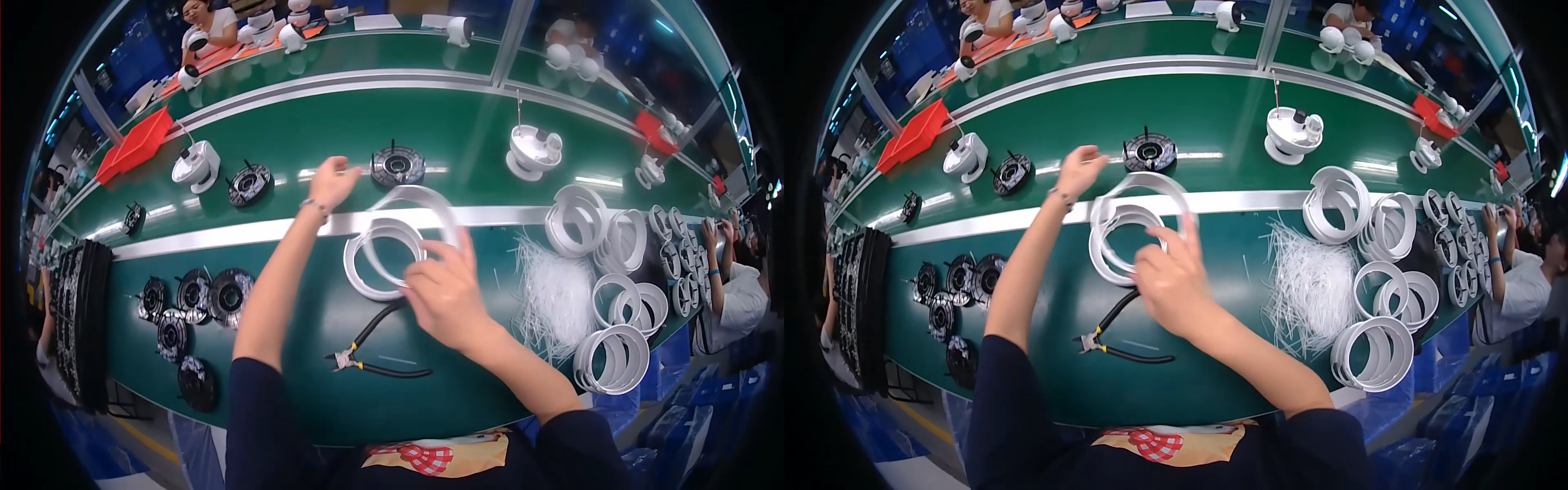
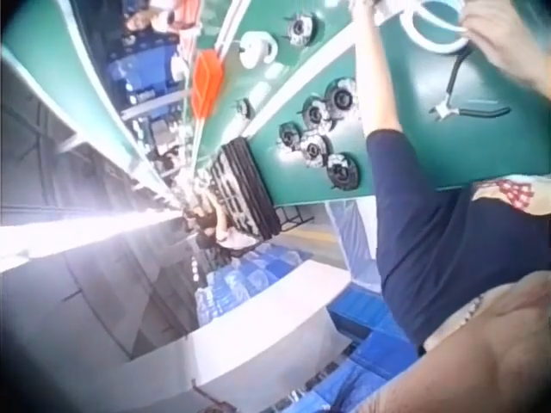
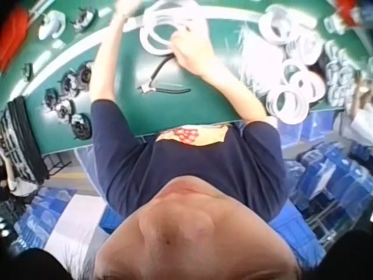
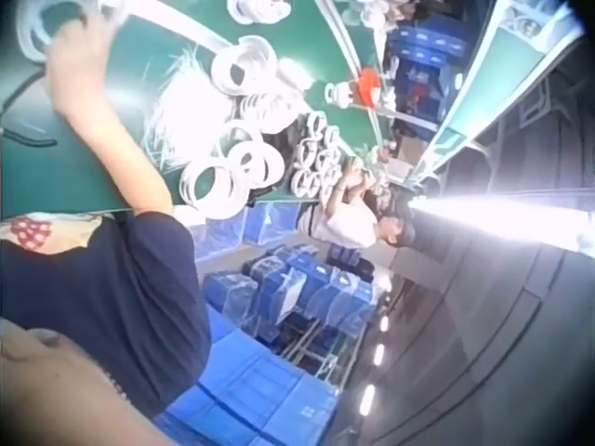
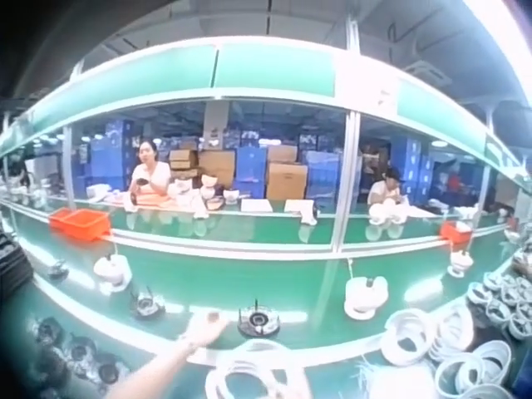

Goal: Assembling circular electronic components on a production line using hands and pliers to trim wires.

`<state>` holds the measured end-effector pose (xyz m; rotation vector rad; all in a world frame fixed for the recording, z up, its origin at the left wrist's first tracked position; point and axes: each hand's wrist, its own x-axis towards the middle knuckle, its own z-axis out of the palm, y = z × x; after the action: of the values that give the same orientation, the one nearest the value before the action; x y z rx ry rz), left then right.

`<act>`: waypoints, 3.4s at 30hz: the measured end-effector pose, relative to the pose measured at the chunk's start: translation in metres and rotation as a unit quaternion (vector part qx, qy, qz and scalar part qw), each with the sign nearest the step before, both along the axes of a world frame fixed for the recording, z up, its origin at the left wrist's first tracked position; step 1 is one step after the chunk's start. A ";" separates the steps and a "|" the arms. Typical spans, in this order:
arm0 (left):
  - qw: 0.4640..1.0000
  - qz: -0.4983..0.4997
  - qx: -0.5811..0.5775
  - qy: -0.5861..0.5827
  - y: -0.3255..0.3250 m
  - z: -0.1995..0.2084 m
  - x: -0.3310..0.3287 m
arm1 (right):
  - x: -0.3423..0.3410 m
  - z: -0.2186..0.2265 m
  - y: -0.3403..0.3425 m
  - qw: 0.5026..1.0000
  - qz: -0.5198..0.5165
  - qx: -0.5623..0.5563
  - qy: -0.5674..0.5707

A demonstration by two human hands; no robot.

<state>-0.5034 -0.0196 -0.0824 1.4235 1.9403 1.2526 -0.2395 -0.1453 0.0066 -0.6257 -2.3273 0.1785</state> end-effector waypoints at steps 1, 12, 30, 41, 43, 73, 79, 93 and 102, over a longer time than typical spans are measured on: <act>0.996 0.008 -0.020 0.082 0.019 0.002 0.020 | 0.012 0.002 0.004 0.999 -0.042 0.005 -0.015; 0.998 0.036 0.033 -0.037 0.080 -0.024 0.040 | 0.037 -0.008 0.049 0.934 -0.093 -0.142 -0.315; 0.919 -0.058 0.282 -0.269 -0.008 0.055 0.090 | -0.060 0.014 0.142 0.943 -0.125 -0.205 0.232; 0.653 -0.304 0.128 -0.681 -0.008 0.068 0.066 | -0.066 0.015 0.138 0.992 0.017 -0.107 0.064; 0.683 -0.264 0.124 -0.670 -0.009 0.066 0.068 | -0.064 0.014 0.138 0.991 0.005 -0.120 0.054; 0.710 -0.198 0.070 -0.672 0.052 0.081 0.066 | -0.043 -0.019 0.148 0.982 -0.149 -0.079 0.088; 0.797 -0.104 -0.137 -0.580 0.097 0.019 0.058 | -0.033 -0.031 0.098 0.997 -0.037 -0.066 0.006; 0.949 0.000 -0.141 0.283 0.059 0.012 -0.034 | 0.008 -0.014 0.112 0.978 -0.103 -0.173 0.055; 0.998 0.069 0.002 -0.001 0.019 0.009 -0.014 | 0.063 -0.039 0.128 0.933 -0.280 -0.203 -0.104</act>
<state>-0.5173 -0.0010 -0.0731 1.3080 2.0659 1.3183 -0.1768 -0.0171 -0.0321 -1.5512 -2.2120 0.3405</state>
